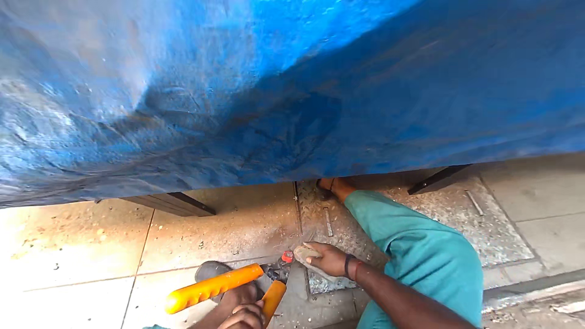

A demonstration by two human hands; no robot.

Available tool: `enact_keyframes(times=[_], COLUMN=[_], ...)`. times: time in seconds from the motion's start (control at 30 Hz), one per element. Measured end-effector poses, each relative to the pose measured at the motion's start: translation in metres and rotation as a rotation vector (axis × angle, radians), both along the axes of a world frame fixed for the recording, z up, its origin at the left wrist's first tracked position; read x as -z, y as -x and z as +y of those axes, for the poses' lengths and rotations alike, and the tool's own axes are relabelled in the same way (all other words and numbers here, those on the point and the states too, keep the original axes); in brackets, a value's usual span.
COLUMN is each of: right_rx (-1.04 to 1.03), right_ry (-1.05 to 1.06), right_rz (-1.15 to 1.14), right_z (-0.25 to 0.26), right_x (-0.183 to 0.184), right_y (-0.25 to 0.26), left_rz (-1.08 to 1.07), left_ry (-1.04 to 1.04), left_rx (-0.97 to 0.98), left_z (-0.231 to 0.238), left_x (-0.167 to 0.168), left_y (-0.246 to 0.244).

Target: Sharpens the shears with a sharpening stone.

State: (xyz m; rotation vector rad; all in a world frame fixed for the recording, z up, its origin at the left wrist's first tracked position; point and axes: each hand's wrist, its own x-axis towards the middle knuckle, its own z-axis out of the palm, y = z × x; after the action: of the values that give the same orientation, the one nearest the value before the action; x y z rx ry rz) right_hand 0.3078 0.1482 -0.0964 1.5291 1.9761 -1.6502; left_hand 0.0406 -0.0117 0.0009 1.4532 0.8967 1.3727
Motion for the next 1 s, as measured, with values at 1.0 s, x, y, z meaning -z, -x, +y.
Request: enact_keyframes(times=[1.0], right_rx=[1.335], right_ry=[0.07], right_rz=[0.376], right_z=[0.004], right_x=[-0.031], right_y=[-0.048], left_rz=[-0.504], left_ry=[0.222], left_rx=[-0.58], left_z=[0.048], left_x=[-0.032], left_y=[-0.08])
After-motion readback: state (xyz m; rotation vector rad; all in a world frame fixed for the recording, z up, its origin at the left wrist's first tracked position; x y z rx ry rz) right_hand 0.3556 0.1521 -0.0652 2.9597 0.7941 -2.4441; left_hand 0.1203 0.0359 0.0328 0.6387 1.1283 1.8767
